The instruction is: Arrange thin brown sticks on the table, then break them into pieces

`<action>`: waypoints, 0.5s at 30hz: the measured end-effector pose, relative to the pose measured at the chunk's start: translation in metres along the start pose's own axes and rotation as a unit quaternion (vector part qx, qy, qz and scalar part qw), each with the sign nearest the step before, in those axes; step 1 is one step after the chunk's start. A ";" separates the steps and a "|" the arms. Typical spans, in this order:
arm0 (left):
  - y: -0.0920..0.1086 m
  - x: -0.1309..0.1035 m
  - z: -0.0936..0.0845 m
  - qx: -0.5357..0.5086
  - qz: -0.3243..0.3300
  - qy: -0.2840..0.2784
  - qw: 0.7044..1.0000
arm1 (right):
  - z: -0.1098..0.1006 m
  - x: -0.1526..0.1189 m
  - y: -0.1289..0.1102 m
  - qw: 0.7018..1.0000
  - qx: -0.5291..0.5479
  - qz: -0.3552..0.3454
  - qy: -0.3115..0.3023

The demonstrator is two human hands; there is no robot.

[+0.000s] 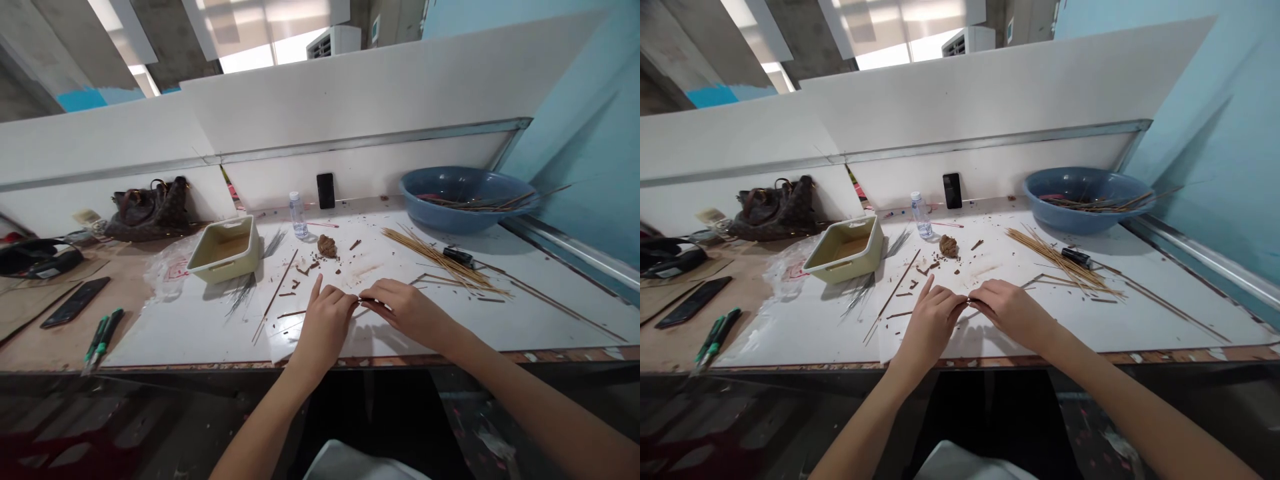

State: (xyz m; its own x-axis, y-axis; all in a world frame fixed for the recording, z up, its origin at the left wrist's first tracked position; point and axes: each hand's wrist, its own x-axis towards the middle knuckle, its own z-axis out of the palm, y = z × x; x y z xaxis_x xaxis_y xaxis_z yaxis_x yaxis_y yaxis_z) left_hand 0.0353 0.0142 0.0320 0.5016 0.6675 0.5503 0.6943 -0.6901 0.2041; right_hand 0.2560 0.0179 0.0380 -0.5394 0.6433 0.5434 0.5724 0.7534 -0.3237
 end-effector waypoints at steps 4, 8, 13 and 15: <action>0.002 0.001 -0.006 -0.003 -0.008 0.009 1.000 | -0.002 0.000 0.000 0.998 -0.047 -0.037 0.002; 0.001 0.004 -0.009 -0.013 -0.005 0.023 1.000 | -0.005 0.000 -0.002 0.995 -0.080 -0.056 -0.008; -0.003 0.005 -0.007 0.003 0.011 0.023 1.000 | -0.006 0.001 -0.004 0.993 -0.099 -0.063 -0.012; -0.004 0.005 -0.006 0.012 0.014 0.021 1.000 | -0.005 0.001 -0.003 0.993 -0.103 -0.059 -0.021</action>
State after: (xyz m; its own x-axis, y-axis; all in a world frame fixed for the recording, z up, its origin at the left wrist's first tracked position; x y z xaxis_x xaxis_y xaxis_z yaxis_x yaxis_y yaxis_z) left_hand 0.0320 0.0185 0.0390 0.4997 0.6357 0.5884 0.6932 -0.7008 0.1685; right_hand 0.2571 0.0159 0.0435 -0.6323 0.5609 0.5344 0.6161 0.7823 -0.0921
